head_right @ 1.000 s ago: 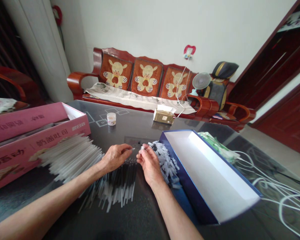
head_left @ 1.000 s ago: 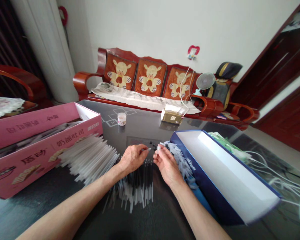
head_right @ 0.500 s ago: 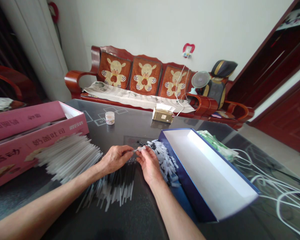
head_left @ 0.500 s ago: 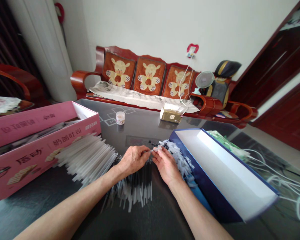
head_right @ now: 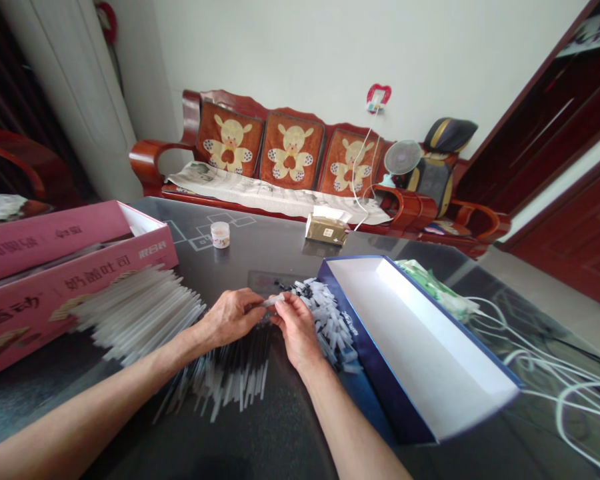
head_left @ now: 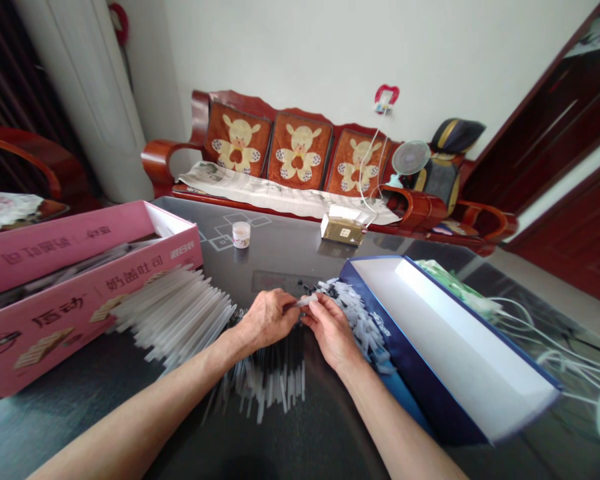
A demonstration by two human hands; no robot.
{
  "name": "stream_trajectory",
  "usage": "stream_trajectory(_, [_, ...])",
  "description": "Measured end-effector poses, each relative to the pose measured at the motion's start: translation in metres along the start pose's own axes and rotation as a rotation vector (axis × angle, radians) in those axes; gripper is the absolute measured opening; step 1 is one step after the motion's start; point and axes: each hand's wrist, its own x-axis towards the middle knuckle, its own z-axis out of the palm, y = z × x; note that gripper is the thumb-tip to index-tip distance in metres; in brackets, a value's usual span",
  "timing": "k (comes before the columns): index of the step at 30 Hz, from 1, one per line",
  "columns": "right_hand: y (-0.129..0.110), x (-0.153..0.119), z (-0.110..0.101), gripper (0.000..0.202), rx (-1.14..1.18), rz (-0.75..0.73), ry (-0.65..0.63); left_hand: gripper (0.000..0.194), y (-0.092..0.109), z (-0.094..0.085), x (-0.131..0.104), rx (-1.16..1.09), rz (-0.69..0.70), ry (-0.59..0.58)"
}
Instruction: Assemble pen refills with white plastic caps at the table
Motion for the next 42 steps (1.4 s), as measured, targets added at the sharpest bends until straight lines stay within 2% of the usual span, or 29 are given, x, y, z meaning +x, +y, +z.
stream_trajectory(4, [0.001, 0.001, -0.002, 0.033, -0.05, -0.03, 0.008, 0.025, 0.002, -0.003, 0.0, 0.015, -0.014, -0.032])
stream_trajectory(9, [0.0, 0.0, -0.001, 0.034, -0.105, -0.046, 0.02, 0.029, 0.001, -0.002, 0.001, 0.075, 0.045, -0.028])
stream_trajectory(15, [-0.006, -0.003, 0.007, 0.033, -0.07, -0.025, 0.08, 0.032, -0.002, 0.007, -0.003, 0.149, 0.137, 0.085])
stream_trajectory(23, [-0.007, -0.004, 0.008, 0.033, -0.044, 0.004, 0.113, 0.033, -0.001, 0.016, -0.01, 0.208, 0.145, 0.155])
stream_trajectory(42, [-0.011, -0.008, 0.012, 0.032, -0.011, 0.051, 0.127, 0.024, -0.002, 0.015, -0.013, 0.503, 0.258, 0.103])
